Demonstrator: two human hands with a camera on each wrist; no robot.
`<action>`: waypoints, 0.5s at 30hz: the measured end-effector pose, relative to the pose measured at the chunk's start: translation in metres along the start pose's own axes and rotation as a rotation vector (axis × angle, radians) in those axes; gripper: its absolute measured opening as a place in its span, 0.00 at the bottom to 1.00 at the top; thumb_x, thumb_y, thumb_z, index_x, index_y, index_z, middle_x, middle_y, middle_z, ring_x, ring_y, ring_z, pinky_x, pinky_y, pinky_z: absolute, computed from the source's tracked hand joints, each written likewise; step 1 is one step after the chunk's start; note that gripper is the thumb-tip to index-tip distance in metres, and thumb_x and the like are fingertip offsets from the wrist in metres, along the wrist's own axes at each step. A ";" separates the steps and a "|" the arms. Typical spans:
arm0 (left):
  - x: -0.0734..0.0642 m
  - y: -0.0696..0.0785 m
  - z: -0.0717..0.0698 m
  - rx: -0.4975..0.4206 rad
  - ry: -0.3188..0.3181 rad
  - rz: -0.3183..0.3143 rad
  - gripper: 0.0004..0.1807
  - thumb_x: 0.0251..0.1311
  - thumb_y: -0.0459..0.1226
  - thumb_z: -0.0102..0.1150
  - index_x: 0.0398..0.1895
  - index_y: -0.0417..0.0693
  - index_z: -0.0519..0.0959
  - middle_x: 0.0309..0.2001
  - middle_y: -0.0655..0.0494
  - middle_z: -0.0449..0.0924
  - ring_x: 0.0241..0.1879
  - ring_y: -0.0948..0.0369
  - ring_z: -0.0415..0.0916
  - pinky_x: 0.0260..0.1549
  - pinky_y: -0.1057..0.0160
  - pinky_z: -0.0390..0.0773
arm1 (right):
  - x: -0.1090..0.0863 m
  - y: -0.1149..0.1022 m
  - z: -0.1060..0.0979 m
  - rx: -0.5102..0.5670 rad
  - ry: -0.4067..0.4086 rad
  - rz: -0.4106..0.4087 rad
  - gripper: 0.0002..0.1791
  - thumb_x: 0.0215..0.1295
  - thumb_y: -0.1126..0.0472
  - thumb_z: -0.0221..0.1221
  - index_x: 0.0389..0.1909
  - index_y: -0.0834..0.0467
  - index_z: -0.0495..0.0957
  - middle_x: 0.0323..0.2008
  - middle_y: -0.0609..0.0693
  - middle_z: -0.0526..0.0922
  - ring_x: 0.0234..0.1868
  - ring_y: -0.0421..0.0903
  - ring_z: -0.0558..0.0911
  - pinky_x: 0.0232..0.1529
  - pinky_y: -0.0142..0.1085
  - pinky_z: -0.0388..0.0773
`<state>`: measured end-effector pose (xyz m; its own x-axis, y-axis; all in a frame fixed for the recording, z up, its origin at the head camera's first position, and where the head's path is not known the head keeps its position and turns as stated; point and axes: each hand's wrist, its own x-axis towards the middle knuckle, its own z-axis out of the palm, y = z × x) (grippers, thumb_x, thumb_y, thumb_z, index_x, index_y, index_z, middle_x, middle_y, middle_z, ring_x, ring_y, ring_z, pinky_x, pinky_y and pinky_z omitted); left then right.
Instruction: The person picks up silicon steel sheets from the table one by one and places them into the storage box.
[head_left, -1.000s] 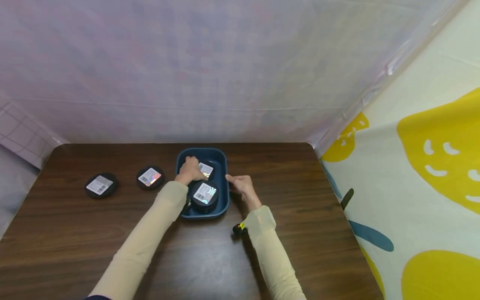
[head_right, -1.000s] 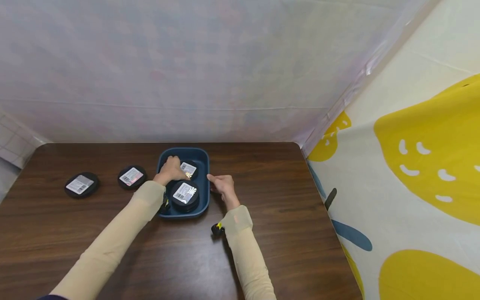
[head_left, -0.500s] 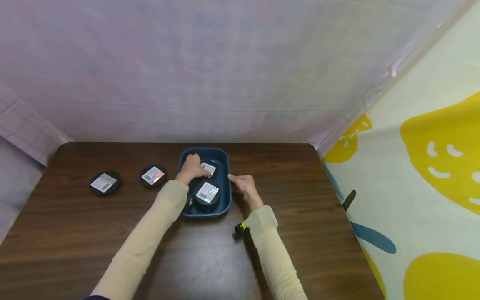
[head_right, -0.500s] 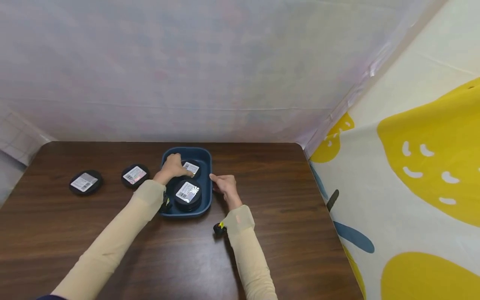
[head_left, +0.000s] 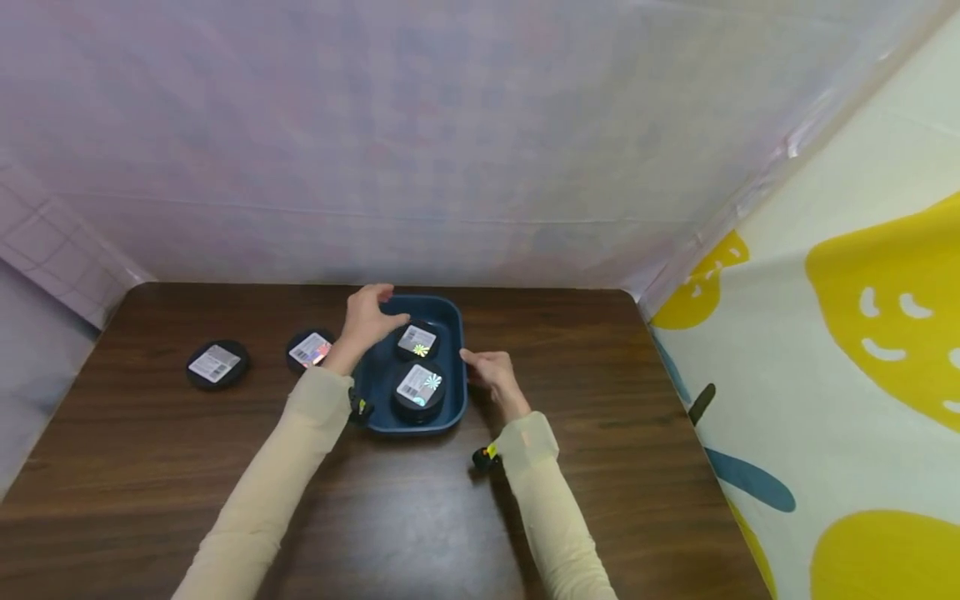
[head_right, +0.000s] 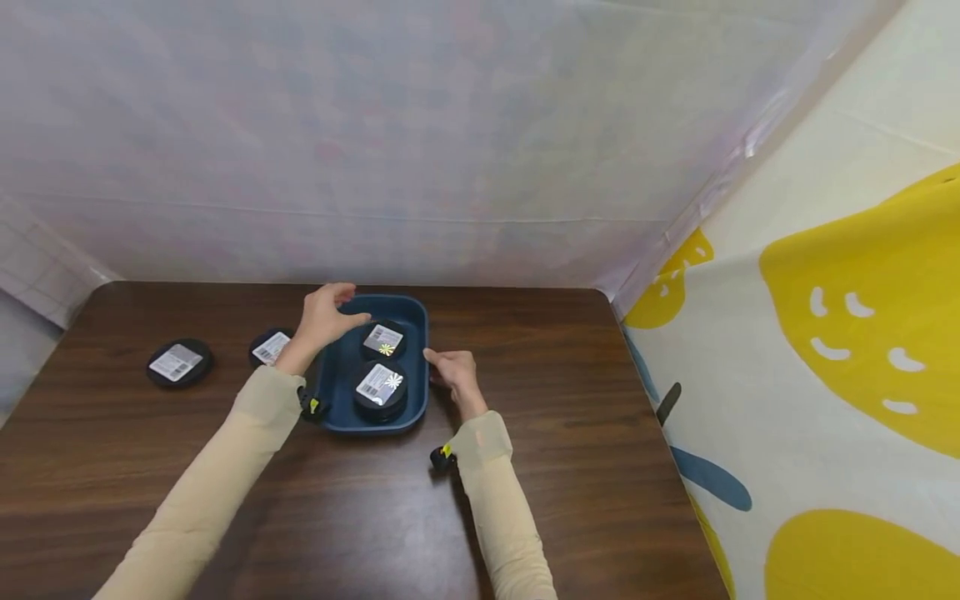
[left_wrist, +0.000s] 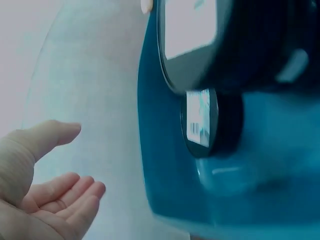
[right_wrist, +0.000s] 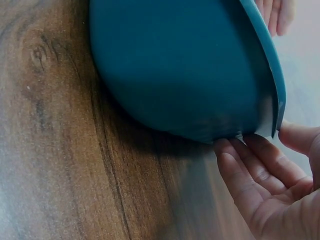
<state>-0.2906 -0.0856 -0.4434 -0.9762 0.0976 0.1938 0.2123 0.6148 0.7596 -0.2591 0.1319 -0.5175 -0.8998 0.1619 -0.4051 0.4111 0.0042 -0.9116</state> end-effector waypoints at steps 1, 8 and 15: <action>-0.001 -0.002 -0.002 -0.009 0.020 0.013 0.30 0.48 0.31 0.68 0.55 0.25 0.71 0.50 0.31 0.75 0.51 0.41 0.72 0.52 0.48 0.71 | 0.001 0.000 0.000 -0.004 0.001 -0.003 0.19 0.56 0.62 0.66 0.40 0.75 0.80 0.31 0.63 0.84 0.23 0.44 0.82 0.33 0.39 0.83; -0.013 -0.017 -0.013 -0.054 0.093 0.032 0.28 0.48 0.30 0.68 0.53 0.27 0.73 0.49 0.32 0.75 0.50 0.42 0.73 0.51 0.49 0.73 | 0.000 0.001 -0.001 0.004 -0.010 -0.007 0.18 0.55 0.62 0.66 0.39 0.75 0.80 0.28 0.61 0.85 0.23 0.43 0.82 0.34 0.39 0.82; -0.024 -0.030 -0.025 -0.107 0.187 0.081 0.27 0.46 0.27 0.69 0.52 0.25 0.73 0.48 0.31 0.75 0.49 0.41 0.73 0.51 0.49 0.74 | -0.001 0.001 -0.001 -0.018 0.000 -0.005 0.19 0.56 0.61 0.65 0.40 0.74 0.80 0.30 0.62 0.84 0.24 0.44 0.82 0.35 0.40 0.82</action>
<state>-0.2720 -0.1265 -0.4554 -0.9325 -0.0100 0.3610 0.3027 0.5237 0.7963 -0.2577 0.1326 -0.5179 -0.9021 0.1616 -0.4002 0.4088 0.0228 -0.9123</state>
